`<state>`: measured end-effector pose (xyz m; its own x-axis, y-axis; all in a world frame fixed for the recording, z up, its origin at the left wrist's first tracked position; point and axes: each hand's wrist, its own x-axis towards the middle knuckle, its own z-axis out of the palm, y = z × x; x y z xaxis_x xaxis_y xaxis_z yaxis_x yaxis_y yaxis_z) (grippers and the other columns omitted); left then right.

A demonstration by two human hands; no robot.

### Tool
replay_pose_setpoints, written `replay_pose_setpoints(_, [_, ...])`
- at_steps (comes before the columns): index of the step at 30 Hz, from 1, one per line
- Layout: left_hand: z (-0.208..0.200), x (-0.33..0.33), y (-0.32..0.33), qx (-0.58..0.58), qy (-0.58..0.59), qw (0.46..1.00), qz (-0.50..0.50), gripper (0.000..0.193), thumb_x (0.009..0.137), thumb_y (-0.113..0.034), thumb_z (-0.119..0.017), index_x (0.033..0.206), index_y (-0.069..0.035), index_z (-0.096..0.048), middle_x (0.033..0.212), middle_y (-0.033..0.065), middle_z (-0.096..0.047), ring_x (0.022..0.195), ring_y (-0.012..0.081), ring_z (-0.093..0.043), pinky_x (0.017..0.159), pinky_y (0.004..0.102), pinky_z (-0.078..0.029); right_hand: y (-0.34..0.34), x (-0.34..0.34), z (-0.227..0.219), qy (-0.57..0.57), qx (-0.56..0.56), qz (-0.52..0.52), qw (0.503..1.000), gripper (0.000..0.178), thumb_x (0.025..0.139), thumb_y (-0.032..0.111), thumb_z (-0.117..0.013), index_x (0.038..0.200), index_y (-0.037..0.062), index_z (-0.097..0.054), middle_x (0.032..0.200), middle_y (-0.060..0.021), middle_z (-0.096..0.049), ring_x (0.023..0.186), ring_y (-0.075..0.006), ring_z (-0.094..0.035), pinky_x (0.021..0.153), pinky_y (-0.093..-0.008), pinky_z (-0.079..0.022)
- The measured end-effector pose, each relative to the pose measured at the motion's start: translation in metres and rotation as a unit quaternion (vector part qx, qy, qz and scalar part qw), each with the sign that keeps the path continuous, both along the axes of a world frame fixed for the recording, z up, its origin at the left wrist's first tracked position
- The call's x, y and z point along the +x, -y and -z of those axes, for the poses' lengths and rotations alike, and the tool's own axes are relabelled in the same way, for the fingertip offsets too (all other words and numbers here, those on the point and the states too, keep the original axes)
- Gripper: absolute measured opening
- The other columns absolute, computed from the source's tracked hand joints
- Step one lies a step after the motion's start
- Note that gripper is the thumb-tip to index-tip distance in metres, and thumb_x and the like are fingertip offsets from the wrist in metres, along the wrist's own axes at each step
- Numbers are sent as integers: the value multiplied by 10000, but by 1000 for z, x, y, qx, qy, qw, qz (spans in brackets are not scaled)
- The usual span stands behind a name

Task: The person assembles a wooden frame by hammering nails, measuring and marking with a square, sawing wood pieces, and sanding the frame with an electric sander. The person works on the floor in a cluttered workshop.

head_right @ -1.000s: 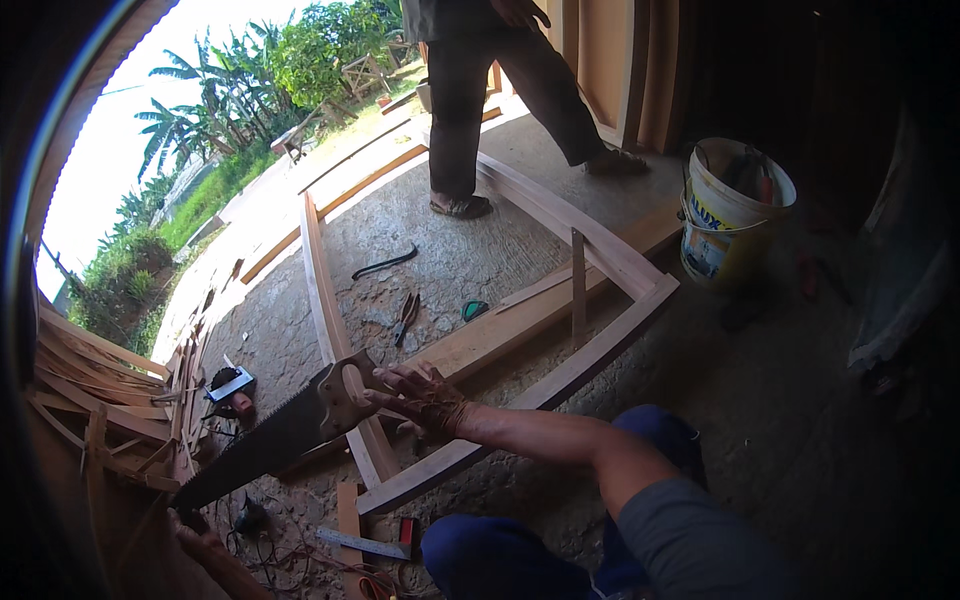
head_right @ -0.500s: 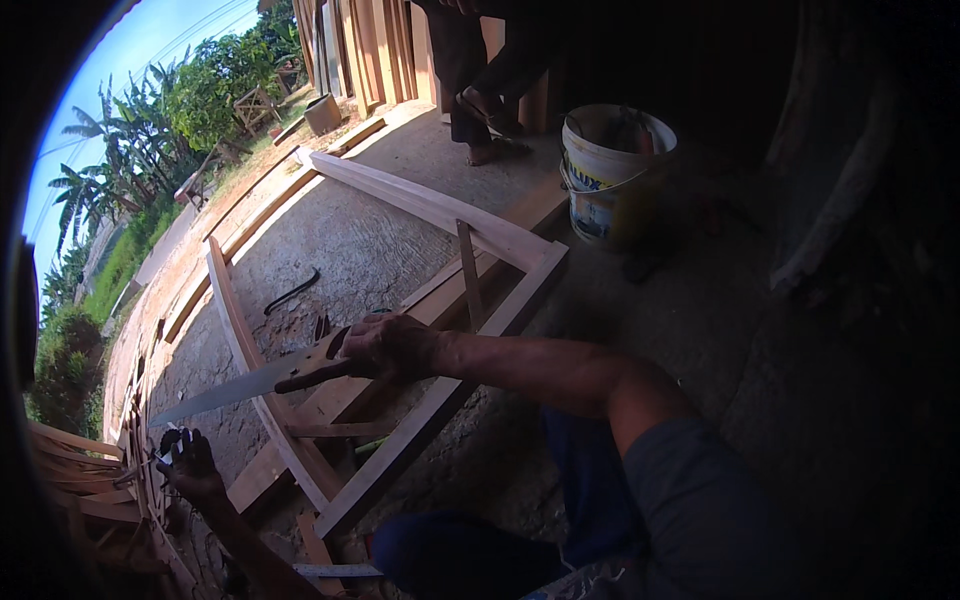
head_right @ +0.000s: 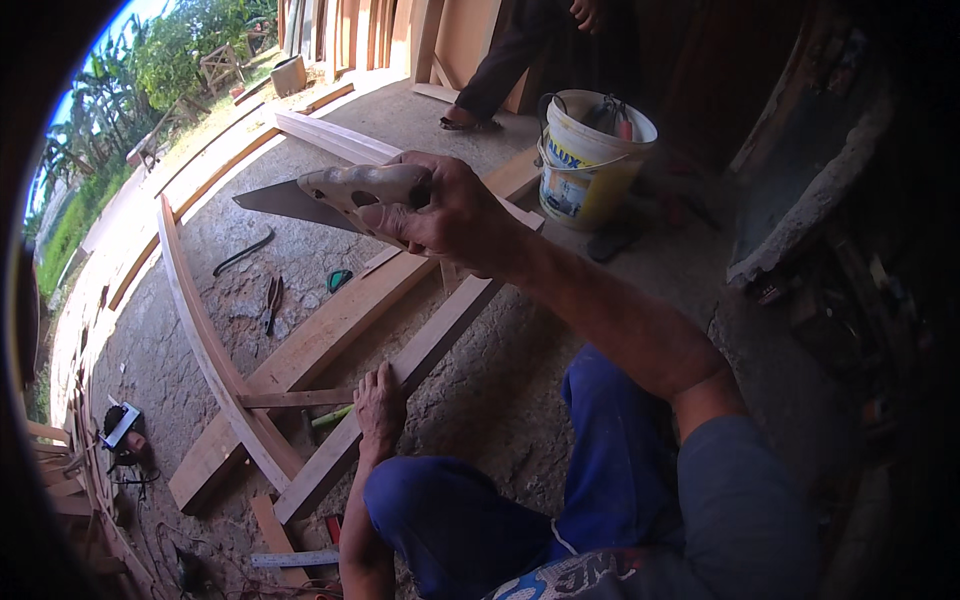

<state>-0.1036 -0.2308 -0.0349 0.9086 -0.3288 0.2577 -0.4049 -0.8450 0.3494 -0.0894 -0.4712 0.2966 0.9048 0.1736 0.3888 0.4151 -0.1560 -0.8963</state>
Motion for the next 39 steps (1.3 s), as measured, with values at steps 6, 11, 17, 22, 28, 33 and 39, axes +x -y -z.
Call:
replay_pose_setpoints(6, [-6, -4, 5, -1, -30, 1000, -7, 530, 879, -285, -731, 1342, -104, -549, 1204, 156, -623, 1131, 354, -593, 935, 485, -461, 74, -43, 27, -24, 111, 125, 986, 241, 1021, 235, -653, 1126, 21, -617, 802, -30, -633, 643, -73, -569, 583, -250, -466])
replay_pose_setpoints(11, [-23, 4, 9, 48, -90, 995, -3, 529, 870, -334, -740, 1298, -81, -559, 1225, 170, -621, 1161, 373, -588, 951, 494, -459, 170, -82, 59, -16, 99, 199, 975, 354, 1007, 215, -653, 1264, -23, -600, 774, -5, -588, 617, -55, -525, 571, -238, -453])
replay_pose_setpoints(17, [-87, 44, 65, 166, -186, 967, 45, 655, 872, -440, -740, 1346, -42, -526, 1352, 200, -575, 1267, 394, -548, 1019, 518, -456, 269, -108, 123, -30, 54, 249, 966, 509, 990, 258, -646, 1374, -66, -569, 703, -10, -553, 598, -86, -532, 567, -249, -455])
replay_pose_setpoints(22, [-98, 83, 186, 151, -62, 976, 146, 846, 828, -466, -787, 1476, -49, -439, 1462, 180, -505, 1393, 369, -455, 1111, 512, -392, 305, -103, 155, -80, 162, 247, 952, 512, 968, 216, -638, 1384, -74, -567, 725, -19, -562, 615, -96, -540, 575, -260, -459])
replay_pose_setpoints(28, [-35, 112, 308, 94, -93, 991, -5, 814, 795, -470, -814, 1408, -48, -484, 1269, 186, -607, 1254, 360, -564, 1077, 511, -402, 345, -104, 174, -99, 138, 222, 960, 503, 943, 185, -638, 1359, -93, -582, 916, -86, -647, 632, -104, -551, 574, -266, -468])
replay_pose_setpoints(33, [-24, 127, 319, 61, -65, 996, -10, 335, 863, -262, -724, 1079, -56, -573, 1053, 157, -666, 1043, 357, -662, 868, 473, -537, 362, -93, 186, -105, 143, 226, 958, 519, 922, 199, -655, 1348, -89, -594, 1068, -142, -703, 639, -113, -566, 571, -262, -467])
replay_pose_setpoints(39, [-26, 128, 316, 49, -44, 998, -14, 350, 820, -250, -772, 1077, -82, -606, 1036, 110, -683, 1014, 314, -675, 838, 444, -559, 361, -79, 198, -106, 18, 224, 969, 497, 943, 212, -655, 1352, -67, -609, 1204, -203, -694, 870, -216, -702, 695, -304, -557])
